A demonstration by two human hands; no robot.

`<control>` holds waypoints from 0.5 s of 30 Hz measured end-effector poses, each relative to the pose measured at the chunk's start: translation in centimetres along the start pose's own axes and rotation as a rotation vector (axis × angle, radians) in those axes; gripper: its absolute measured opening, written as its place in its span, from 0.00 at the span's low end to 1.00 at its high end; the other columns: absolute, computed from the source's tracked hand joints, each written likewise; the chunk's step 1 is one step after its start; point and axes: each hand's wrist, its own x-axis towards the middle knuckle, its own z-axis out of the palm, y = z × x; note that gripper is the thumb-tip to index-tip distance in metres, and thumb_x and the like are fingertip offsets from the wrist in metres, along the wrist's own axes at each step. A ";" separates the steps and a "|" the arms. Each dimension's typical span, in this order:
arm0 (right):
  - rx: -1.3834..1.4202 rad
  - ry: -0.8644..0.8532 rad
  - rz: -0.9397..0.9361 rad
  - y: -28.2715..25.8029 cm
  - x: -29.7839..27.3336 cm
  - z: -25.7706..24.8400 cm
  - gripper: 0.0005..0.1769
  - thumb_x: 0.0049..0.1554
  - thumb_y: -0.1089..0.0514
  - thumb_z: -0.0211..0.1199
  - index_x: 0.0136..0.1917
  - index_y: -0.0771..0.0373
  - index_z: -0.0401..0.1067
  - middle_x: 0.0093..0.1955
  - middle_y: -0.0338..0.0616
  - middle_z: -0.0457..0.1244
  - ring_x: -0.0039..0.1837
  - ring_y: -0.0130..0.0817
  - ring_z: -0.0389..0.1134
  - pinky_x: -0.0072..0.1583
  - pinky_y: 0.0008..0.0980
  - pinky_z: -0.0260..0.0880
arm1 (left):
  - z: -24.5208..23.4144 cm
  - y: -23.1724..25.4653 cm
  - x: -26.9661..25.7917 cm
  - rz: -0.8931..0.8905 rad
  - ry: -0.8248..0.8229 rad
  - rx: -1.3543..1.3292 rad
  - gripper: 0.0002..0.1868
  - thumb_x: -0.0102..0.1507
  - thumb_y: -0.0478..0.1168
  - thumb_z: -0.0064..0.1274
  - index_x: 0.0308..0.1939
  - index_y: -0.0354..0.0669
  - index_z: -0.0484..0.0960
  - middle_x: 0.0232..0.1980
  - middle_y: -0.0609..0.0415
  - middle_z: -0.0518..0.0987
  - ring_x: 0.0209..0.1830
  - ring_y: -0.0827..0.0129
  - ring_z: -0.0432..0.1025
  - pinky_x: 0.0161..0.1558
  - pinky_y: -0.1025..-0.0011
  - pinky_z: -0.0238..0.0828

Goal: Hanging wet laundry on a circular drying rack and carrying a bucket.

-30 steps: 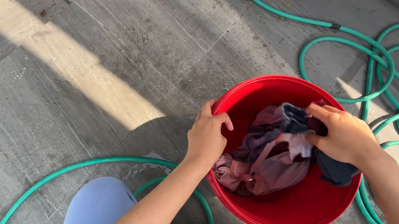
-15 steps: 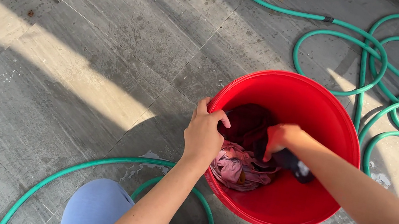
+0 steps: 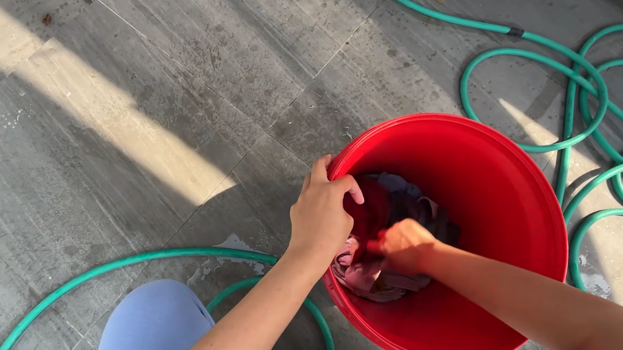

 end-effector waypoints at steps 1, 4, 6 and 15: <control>0.011 -0.102 -0.159 -2.3 -1.1 -1.1 0.17 0.51 0.44 0.64 0.54 0.46 0.75 0.49 0.45 0.67 0.49 0.50 0.71 0.47 0.52 0.72 | 0.1 0.0 -0.1 0.001 0.001 0.004 0.15 0.49 0.23 0.57 0.31 0.50 0.81 0.70 0.50 0.67 0.67 0.51 0.67 0.50 0.58 0.76; 0.125 -0.281 -0.230 -4.6 -2.7 -1.7 0.27 0.46 0.47 0.70 0.59 0.46 0.73 0.54 0.44 0.69 0.54 0.49 0.71 0.50 0.51 0.71 | 0.1 0.0 0.0 -0.005 0.006 0.006 0.15 0.49 0.23 0.57 0.31 0.50 0.81 0.70 0.50 0.66 0.68 0.51 0.67 0.49 0.59 0.76; 0.131 -0.366 -0.098 -3.7 -2.0 -1.8 0.32 0.44 0.44 0.72 0.62 0.49 0.74 0.56 0.46 0.69 0.57 0.47 0.71 0.53 0.48 0.71 | 0.2 -0.1 0.1 -0.002 0.009 0.005 0.16 0.49 0.22 0.57 0.31 0.50 0.81 0.71 0.50 0.66 0.68 0.51 0.66 0.48 0.59 0.76; 0.045 -0.521 0.515 3.9 1.8 -2.1 0.76 0.35 0.29 0.86 0.79 0.59 0.43 0.70 0.48 0.61 0.69 0.45 0.66 0.66 0.43 0.68 | 0.1 0.0 -0.2 -0.015 0.004 -0.007 0.17 0.50 0.22 0.55 0.32 0.51 0.81 0.71 0.49 0.66 0.68 0.50 0.67 0.49 0.58 0.76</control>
